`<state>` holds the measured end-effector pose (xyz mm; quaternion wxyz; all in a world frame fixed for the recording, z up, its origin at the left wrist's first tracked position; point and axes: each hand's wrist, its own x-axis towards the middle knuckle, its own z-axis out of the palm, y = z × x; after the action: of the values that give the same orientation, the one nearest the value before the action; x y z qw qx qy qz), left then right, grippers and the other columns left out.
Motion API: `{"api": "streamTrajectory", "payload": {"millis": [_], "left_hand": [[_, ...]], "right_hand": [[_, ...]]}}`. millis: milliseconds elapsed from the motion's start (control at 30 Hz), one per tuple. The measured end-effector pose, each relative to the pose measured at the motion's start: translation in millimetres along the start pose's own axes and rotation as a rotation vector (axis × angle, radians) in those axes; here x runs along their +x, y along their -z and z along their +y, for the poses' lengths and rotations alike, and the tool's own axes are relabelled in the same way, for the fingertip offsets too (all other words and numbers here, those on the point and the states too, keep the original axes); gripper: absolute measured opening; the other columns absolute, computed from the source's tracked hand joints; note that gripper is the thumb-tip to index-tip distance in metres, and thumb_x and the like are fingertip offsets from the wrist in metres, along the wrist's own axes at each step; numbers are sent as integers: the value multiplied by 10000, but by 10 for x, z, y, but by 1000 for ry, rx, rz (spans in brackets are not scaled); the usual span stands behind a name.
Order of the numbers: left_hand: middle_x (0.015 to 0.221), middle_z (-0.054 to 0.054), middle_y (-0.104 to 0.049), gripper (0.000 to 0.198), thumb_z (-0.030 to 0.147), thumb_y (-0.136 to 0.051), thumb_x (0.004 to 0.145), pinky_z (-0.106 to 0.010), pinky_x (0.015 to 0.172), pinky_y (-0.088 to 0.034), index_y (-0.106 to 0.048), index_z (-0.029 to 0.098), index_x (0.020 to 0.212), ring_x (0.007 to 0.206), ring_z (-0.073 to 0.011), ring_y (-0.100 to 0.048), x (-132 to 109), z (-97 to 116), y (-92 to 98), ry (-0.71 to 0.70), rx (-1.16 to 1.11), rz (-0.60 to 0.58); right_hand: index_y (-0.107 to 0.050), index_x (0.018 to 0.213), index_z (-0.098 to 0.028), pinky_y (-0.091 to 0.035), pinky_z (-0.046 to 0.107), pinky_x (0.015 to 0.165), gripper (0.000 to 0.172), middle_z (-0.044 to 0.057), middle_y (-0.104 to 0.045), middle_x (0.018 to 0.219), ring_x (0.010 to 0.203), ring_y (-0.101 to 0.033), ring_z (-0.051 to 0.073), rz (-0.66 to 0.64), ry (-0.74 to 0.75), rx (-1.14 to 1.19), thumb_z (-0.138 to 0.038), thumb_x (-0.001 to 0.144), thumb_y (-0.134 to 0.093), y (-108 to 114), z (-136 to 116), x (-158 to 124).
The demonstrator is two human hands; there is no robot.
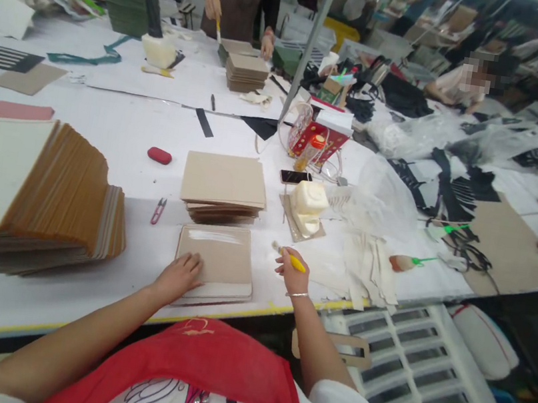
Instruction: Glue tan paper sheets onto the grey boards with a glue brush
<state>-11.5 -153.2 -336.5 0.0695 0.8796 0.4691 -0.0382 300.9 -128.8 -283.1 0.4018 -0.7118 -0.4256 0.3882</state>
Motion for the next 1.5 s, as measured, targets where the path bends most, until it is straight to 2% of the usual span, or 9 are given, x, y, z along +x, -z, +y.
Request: {"api": "streamTrajectory", "payload": {"millis": [300,500,700,833,933,1100,1200,1333,1500], "left_hand": [[1114,-151,-555,300,220,-350,854,-418,941,-359,-583,128,1019,1094,-236,-468,-64,52,-116,-212,-9,107],[1078,-145,-579,342,327,-364,853,-401,915,-388,-594,126,1006,1050,-246,-500,-57,78,-166,-201,-21,222],[1099,-154,-568,369,371,-387,846,-417,943,-369,-582,121,1034,1088,-259,-479,-60,144,-193,-127,-60,214],[1127,-164,-549,376,384,-427,824,-418,940,-371,-568,113,1044,1099,-269,-470,-59,158,-139,-58,-88,151],[1164,-155,-527,420,421,-454,802,-417,926,-382,-528,131,1098,1093,-262,-474,1,228,47,30,-224,125],[1331,-138,-370,779,432,-627,663,-399,976,-323,-287,171,1312,1203,-244,-359,311,592,522,131,-853,172],[1128,-109,-557,698,401,-674,608,-333,829,-426,-435,154,1216,1008,-223,-523,472,736,657,122,-1362,-76],[670,-14,-612,384,420,-684,581,-231,573,-420,-612,101,782,626,-131,-552,377,567,566,267,-1693,-386],[649,20,-576,373,386,-723,534,-209,524,-421,-549,141,755,553,-82,-515,147,57,418,683,-1872,-203]], "right_hand": [[-503,1013,-153,-401,247,612,306,53,-613,773,672,-568,147,404,92,-658,-354,865,-326,864,978,-51],[-529,961,-144,-343,283,663,198,86,-552,758,747,-478,190,315,275,-1059,-237,819,-426,579,1321,184],[-541,929,-163,-346,294,671,216,72,-540,713,751,-472,192,230,325,-1018,-94,790,-392,320,1389,192],[-527,899,-172,-374,266,645,163,35,-549,681,685,-508,157,203,332,-935,-169,829,-380,258,1193,54],[-481,913,-184,-410,234,632,157,16,-572,745,681,-549,127,211,284,-573,-300,822,-427,163,770,-134],[-405,963,-219,-458,229,634,318,-15,-543,790,659,-552,99,-22,210,84,-349,721,-565,-129,-83,-475],[-392,976,-232,-456,220,596,333,-31,-521,771,627,-523,87,-147,176,253,-334,716,-574,-300,-336,-528],[-384,957,-225,-453,224,620,345,-29,-501,785,645,-516,84,-67,208,256,-318,701,-595,-437,-337,-333],[-384,932,-214,-459,256,638,341,-29,-509,753,633,-533,101,-4,256,90,-362,699,-583,-649,-183,-5]]}}
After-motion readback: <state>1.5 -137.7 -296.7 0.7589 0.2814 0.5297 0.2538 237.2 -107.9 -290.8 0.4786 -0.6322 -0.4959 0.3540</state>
